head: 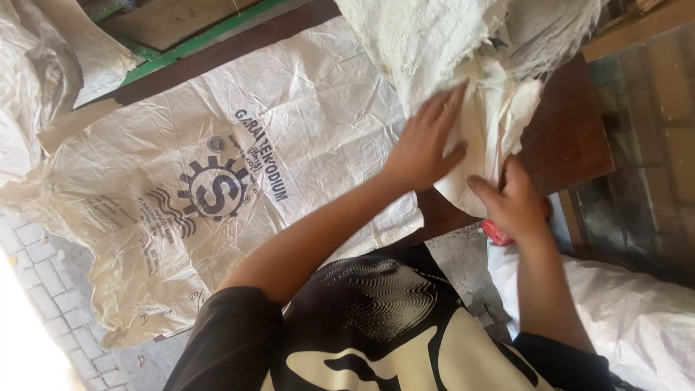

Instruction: Folding and stacking large white plastic salt sacks on a wooden table.

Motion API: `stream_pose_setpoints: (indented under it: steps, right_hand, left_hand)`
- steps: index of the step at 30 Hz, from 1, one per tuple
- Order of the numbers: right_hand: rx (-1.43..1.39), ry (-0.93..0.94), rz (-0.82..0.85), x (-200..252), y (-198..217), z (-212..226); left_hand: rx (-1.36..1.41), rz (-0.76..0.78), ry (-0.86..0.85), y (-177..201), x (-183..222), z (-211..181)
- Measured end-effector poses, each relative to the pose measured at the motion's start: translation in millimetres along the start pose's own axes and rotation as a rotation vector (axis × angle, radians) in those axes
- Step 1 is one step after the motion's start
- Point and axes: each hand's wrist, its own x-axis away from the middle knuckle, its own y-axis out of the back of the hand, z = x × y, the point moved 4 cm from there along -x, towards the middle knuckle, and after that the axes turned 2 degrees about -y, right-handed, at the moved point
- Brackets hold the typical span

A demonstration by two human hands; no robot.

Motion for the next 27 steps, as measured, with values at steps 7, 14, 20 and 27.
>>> stream_pose_setpoints:
  steps: [7, 14, 20, 27]
  right_hand:
    - [-0.046, -0.351, 0.324, 42.3, 42.2, -70.6]
    - [0.143, 0.140, 0.587, 18.5, -47.0, 11.7]
    - [0.537, 0.753, 0.588, 48.7, -125.6, 160.9]
    - [0.707, 0.984, 0.642, 50.8, -179.7, 174.6]
  left_hand:
    - [0.221, -0.098, 0.060, 17.8, -15.2, 38.7]
    - [0.717, -0.037, 0.179, 23.7, 40.7, 40.5]
    - [1.144, -0.242, 0.444, 72.4, 127.1, 72.2]
    - [1.653, -0.507, 0.728, 121.0, 240.5, 131.4]
